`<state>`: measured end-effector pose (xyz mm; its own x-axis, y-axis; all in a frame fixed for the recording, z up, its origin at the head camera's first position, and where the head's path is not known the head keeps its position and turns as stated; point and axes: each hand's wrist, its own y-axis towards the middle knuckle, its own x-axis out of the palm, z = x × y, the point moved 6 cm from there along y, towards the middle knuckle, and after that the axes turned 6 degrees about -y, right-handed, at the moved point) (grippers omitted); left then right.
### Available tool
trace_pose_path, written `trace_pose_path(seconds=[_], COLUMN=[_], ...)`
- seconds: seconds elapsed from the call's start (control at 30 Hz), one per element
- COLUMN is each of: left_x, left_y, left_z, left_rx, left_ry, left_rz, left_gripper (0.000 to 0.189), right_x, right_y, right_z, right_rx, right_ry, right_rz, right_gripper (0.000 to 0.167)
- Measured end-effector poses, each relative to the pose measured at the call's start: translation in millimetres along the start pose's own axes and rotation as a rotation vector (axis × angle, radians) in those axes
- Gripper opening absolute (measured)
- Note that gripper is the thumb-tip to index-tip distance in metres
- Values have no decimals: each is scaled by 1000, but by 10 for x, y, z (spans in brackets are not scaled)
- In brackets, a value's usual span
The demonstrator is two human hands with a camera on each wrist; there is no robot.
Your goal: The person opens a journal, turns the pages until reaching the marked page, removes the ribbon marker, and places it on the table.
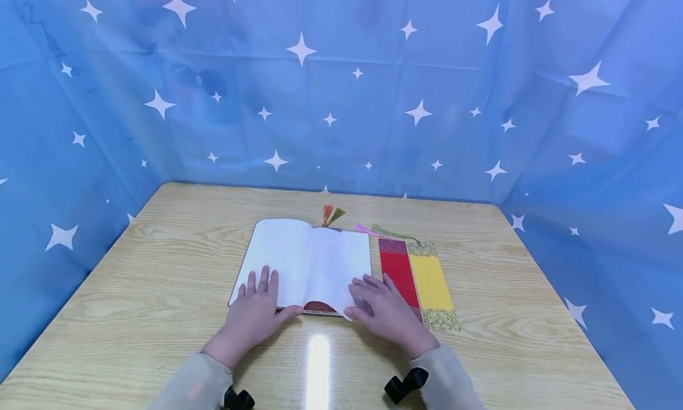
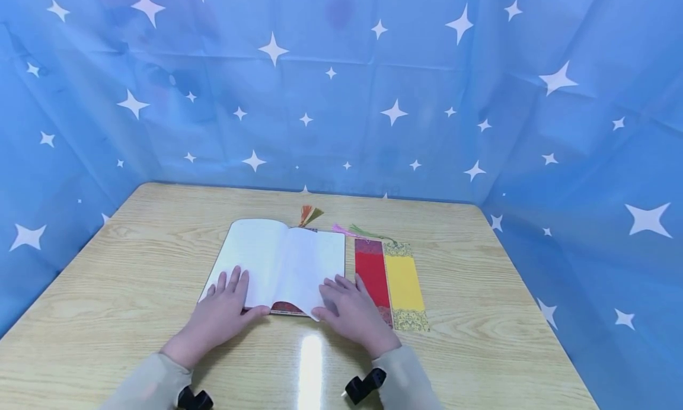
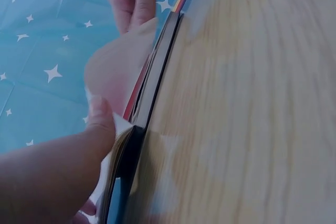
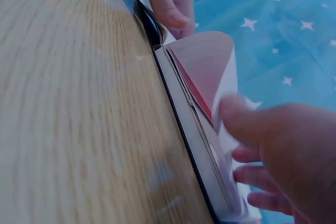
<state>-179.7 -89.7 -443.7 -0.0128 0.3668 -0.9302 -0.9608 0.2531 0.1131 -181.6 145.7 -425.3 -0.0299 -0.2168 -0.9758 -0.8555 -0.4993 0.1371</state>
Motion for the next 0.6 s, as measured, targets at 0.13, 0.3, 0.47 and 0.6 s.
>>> trace_pose_path(seconds=[0.13,0.3,0.47,0.6], left_x=[-17,-12,-13,-22], left_y=[8,10,8,6], left_z=[32,54,75,88], left_rx=[-23,-49,-69,-72], left_ry=[3,21,29,30], left_rz=[25,15,15,26], left_gripper=[99,104,106,104], right_x=[4,-2,-13,-32], right_y=[0,1,2,-1], right_z=[-46,-95,-140,-178], right_rx=[-28,-54,-75,-88], right_ry=[-21,-23,2,-9], right_rz=[0,15,28,49], right_gripper=[67,69,65,60])
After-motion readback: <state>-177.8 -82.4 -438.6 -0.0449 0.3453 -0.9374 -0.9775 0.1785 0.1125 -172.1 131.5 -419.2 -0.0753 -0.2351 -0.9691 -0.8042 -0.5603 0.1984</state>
